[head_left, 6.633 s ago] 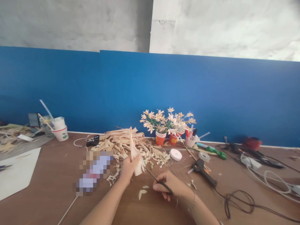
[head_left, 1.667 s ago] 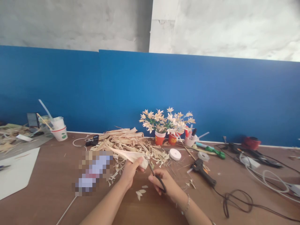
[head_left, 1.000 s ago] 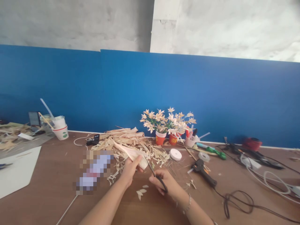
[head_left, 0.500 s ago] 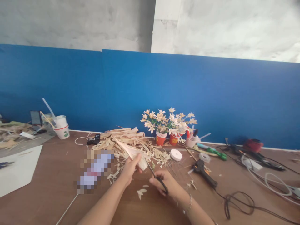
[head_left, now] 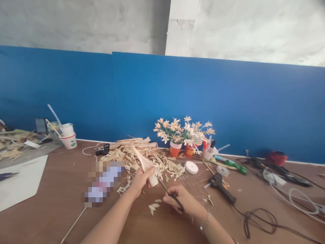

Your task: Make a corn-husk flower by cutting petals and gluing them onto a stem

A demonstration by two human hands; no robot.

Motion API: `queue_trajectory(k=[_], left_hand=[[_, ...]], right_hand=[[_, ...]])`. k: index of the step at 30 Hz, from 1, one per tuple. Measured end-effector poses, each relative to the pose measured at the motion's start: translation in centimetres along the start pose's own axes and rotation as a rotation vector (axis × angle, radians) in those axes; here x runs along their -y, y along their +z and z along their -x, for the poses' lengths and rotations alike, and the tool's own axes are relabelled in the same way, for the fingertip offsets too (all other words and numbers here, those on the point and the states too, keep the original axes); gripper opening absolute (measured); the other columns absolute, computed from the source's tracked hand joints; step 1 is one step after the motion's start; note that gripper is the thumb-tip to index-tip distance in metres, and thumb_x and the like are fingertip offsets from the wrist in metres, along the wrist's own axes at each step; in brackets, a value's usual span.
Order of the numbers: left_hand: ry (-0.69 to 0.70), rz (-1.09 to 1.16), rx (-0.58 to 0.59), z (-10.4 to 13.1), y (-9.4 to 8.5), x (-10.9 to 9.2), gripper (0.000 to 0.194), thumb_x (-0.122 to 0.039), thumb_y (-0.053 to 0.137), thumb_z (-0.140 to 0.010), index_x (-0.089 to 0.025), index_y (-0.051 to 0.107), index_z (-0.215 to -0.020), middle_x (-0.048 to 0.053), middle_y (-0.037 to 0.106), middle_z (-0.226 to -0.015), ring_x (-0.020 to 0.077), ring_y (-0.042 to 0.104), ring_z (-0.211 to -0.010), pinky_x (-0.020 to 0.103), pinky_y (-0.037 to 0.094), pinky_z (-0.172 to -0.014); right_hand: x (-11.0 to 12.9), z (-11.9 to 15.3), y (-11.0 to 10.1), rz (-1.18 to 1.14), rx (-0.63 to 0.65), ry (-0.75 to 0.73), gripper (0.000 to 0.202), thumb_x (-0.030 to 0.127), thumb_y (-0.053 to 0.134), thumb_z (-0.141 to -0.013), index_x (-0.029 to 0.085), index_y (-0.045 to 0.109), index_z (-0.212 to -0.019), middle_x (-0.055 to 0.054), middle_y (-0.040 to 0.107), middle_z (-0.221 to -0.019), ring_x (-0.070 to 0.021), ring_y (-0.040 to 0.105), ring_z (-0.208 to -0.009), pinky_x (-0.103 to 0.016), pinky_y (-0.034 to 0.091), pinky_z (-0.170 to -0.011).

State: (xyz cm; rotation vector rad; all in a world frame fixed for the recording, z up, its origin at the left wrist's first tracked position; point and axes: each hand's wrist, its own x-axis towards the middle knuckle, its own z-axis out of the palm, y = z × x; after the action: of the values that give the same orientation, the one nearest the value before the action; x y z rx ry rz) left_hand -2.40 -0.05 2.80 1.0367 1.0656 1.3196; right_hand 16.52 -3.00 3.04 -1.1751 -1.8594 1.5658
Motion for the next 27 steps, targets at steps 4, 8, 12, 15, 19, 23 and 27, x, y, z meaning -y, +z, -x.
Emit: queue_trajectory(k=[4,8,12,15,19,23,27], left_hand=[[-0.003,-0.032,0.008,0.0,-0.12,-0.12,0.032,-0.044,0.068,-0.064,-0.013,0.062,-0.064,-0.001,0.057,-0.047,0.0093,0.047,-0.036,0.018,0.034,-0.03],[-0.007,-0.066,0.015,0.08,-0.19,-0.31,0.029,-0.042,0.068,-0.065,-0.013,0.062,-0.065,-0.002,0.056,-0.046,0.0089,0.047,-0.036,0.018,0.035,-0.03],[-0.009,-0.085,0.018,0.08,-0.23,-0.45,0.029,-0.041,0.068,-0.064,-0.013,0.061,-0.064,-0.001,0.057,-0.047,0.0093,0.047,-0.036,0.018,0.035,-0.03],[-0.018,-0.099,0.028,-0.04,-0.31,-0.39,0.028,-0.04,0.067,-0.065,-0.013,0.061,-0.065,-0.001,0.059,-0.048,0.0094,0.048,-0.036,0.018,0.035,-0.03],[-0.024,-0.11,0.05,-0.32,-0.54,-0.05,0.026,-0.037,0.066,-0.066,-0.012,0.061,-0.069,0.0,0.061,-0.051,0.0088,0.048,-0.036,0.017,0.035,-0.03],[-0.023,-0.113,0.068,-0.54,-0.69,0.28,0.026,-0.037,0.066,-0.067,-0.012,0.06,-0.07,0.0,0.06,-0.05,0.009,0.048,-0.036,0.017,0.035,-0.03],[-0.012,-0.084,0.023,-0.51,-0.54,0.35,0.029,-0.041,0.066,-0.067,-0.012,0.06,-0.069,-0.001,0.059,-0.049,0.0085,0.048,-0.036,0.017,0.034,-0.03]], right_hand=[[0.23,0.18,-0.01,0.03,0.005,0.011,0.037,0.05,0.066,-0.068,0.016,0.054,-0.062,0.009,0.04,-0.035,-0.0043,0.032,-0.03,-0.016,0.019,-0.03],[0.31,0.31,-0.11,0.055,0.024,0.011,0.035,0.047,0.066,-0.068,0.016,0.053,-0.061,0.009,0.04,-0.036,-0.0042,0.032,-0.031,-0.016,0.02,-0.031],[0.44,0.38,-0.23,0.061,0.028,0.02,0.034,0.046,0.067,-0.068,0.016,0.053,-0.061,0.009,0.041,-0.036,-0.0042,0.033,-0.031,-0.016,0.02,-0.031],[0.53,0.42,-0.26,0.069,0.024,0.03,0.035,0.045,0.068,-0.067,0.015,0.053,-0.06,0.008,0.042,-0.036,-0.004,0.033,-0.031,-0.016,0.02,-0.031],[0.43,0.44,-0.28,0.069,0.025,0.041,0.034,0.044,0.068,-0.067,0.015,0.053,-0.059,0.008,0.042,-0.036,-0.0037,0.033,-0.031,-0.015,0.021,-0.031],[0.25,0.35,-0.31,0.066,0.028,0.057,0.034,0.045,0.067,-0.067,0.015,0.053,-0.061,0.009,0.042,-0.036,-0.0034,0.033,-0.03,-0.014,0.021,-0.03],[0.06,0.26,-0.29,-0.003,0.071,0.09,0.038,0.05,0.067,-0.064,0.015,0.054,-0.068,0.007,0.048,-0.04,-0.0049,0.039,-0.032,-0.014,0.03,-0.032]])
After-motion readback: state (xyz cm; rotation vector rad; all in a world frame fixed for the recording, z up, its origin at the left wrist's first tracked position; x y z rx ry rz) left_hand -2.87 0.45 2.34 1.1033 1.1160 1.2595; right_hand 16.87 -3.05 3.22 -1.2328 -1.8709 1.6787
